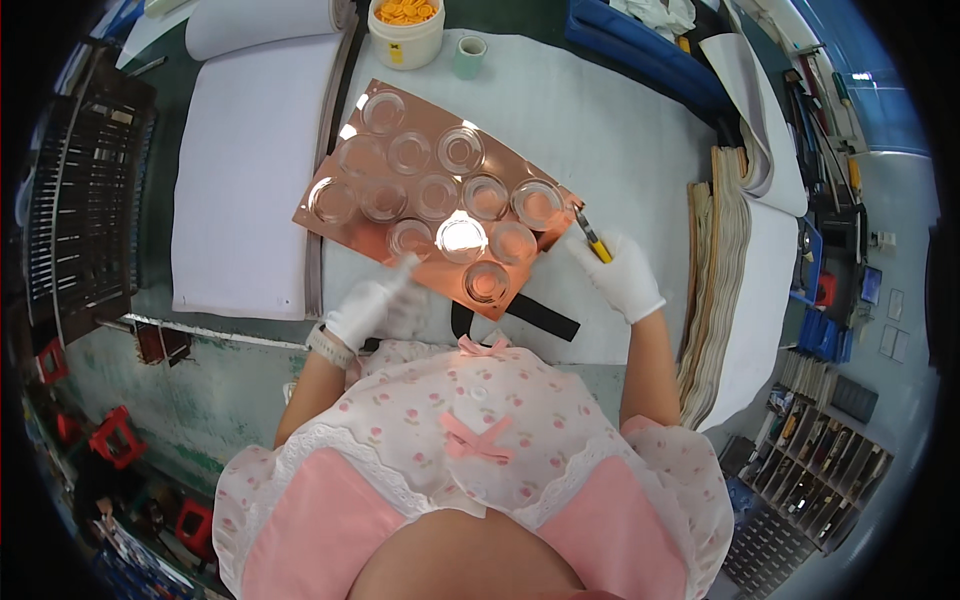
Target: The person uses pliers to cut circular shapes from a sheet of copper foil. They repeatedly pick up the foil sheet, cut out individual circles, and place the finished pieces into a white paper book. The process involves precise hand movements to separate the circles from the surrounding material.
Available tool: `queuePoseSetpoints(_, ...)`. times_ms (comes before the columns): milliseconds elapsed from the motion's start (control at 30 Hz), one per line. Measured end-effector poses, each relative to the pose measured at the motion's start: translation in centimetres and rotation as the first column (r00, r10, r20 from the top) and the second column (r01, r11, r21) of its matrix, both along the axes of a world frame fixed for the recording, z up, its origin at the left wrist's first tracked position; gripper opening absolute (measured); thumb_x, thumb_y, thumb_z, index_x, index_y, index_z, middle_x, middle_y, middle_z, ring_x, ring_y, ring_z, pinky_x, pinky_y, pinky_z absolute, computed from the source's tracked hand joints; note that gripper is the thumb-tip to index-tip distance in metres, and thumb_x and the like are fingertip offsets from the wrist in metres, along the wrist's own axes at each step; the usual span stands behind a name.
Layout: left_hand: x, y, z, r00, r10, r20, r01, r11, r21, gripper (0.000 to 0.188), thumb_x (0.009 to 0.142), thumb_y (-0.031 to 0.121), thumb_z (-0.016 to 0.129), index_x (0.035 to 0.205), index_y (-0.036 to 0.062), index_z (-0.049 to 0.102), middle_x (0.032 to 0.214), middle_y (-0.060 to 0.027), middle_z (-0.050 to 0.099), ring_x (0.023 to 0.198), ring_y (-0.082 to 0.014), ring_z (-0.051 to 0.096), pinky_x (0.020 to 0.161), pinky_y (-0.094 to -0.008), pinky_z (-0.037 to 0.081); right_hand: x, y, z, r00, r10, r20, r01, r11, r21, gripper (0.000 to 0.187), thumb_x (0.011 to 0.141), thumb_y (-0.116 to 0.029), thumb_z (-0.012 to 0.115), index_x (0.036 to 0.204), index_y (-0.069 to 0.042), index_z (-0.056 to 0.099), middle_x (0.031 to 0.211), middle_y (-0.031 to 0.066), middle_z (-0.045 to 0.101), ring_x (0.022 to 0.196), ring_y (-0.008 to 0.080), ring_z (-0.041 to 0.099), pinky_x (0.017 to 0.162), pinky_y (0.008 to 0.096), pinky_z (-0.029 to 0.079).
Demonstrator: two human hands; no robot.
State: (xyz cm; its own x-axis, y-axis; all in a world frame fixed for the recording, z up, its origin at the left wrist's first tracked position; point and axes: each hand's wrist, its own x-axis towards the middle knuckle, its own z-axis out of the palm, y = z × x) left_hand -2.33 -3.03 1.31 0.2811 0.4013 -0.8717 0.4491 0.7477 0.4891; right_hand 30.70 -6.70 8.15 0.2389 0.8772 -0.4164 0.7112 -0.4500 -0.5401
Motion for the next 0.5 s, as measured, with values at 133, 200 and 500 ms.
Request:
queuePoseSetpoints(133,2.3,-1.0,5.8,0.956,-0.238,0.17,0.085,0.782,0.617,0.028,0.087,0.03,0.063,0.097,0.0046,0.068,0.079,-0.0081,0.068,0.071,-0.0138,0.064,0.069,-0.0281,0.05,-0.8,-1.4,2.6,0.982,0.056,0.179,-0.092,0.976,0.196,0.033,0.083,-0.035,0.065,0.079,-0.002,0.059,0.064,0.0166,0.057,0.055,0.033,0.053,0.052,0.0369,0.043)
queuePoseSetpoints(200,5.3,2.0,11.3,0.947,-0.255,-0.193,0.276,0.344,0.898,0.033,0.084,0.025,0.064,0.111,0.0069,0.061,0.086,-0.0099,0.067,0.083,-0.0213,0.064,0.079,-0.032,0.049,-1.5,-1.9,4.2,0.967,0.087,0.241,-0.137,0.97,0.2,0.03,0.082,-0.033,0.066,0.081,-0.004,0.061,0.066,0.0162,0.058,0.059,0.0347,0.056,0.053,0.0382,0.044)
queuePoseSetpoints(500,10.2,9.5,11.2,0.661,-0.64,-0.392,0.289,-0.264,0.92,0.02,0.078,0.025,0.066,0.093,0.0119,0.07,0.089,-0.0061,0.066,0.104,-0.027,0.055,0.101,-0.0411,0.036,-2.5,-3.1,7.3,0.938,0.164,0.304,-0.25,0.93,0.27,0.024,0.079,-0.029,0.069,0.081,-0.006,0.063,0.066,0.0146,0.059,0.061,0.034,0.059,0.054,0.0397,0.046)
